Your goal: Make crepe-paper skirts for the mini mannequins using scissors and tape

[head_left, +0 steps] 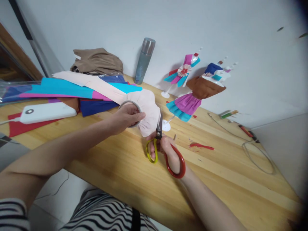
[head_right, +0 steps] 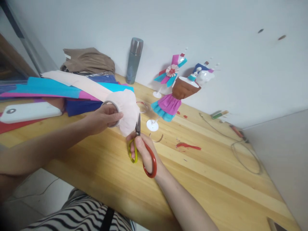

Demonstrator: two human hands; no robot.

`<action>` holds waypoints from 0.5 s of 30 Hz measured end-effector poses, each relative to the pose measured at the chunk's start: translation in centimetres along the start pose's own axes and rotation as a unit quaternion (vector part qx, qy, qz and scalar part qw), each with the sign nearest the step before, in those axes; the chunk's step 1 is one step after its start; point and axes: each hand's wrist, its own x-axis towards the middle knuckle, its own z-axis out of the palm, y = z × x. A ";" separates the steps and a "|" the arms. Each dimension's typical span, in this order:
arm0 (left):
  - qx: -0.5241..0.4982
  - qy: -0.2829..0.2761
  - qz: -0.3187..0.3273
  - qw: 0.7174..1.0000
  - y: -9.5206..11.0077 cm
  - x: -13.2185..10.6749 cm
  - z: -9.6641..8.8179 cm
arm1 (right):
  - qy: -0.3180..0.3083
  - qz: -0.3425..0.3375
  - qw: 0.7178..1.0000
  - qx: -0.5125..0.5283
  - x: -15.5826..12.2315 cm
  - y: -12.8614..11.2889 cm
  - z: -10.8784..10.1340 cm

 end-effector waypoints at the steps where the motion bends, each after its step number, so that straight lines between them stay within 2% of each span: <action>1: -0.005 0.010 -0.001 1.000 0.0 0.0 0.0 | 0.000 0.002 1.000 0.002 0.0 0.1 0.0; 5: -0.056 0.038 -0.007 0.998 0.4 0.0 0.5 | -0.004 0.006 1.000 0.011 0.1 0.6 0.1; 11: -0.188 0.174 0.008 0.967 0.3 0.2 1.2 | 0.015 -0.006 1.000 -0.017 0.0 2.1 0.9; 15: -0.251 0.217 -0.022 0.943 0.2 0.0 1.7 | 0.029 -0.010 0.997 -0.066 -0.1 2.2 1.1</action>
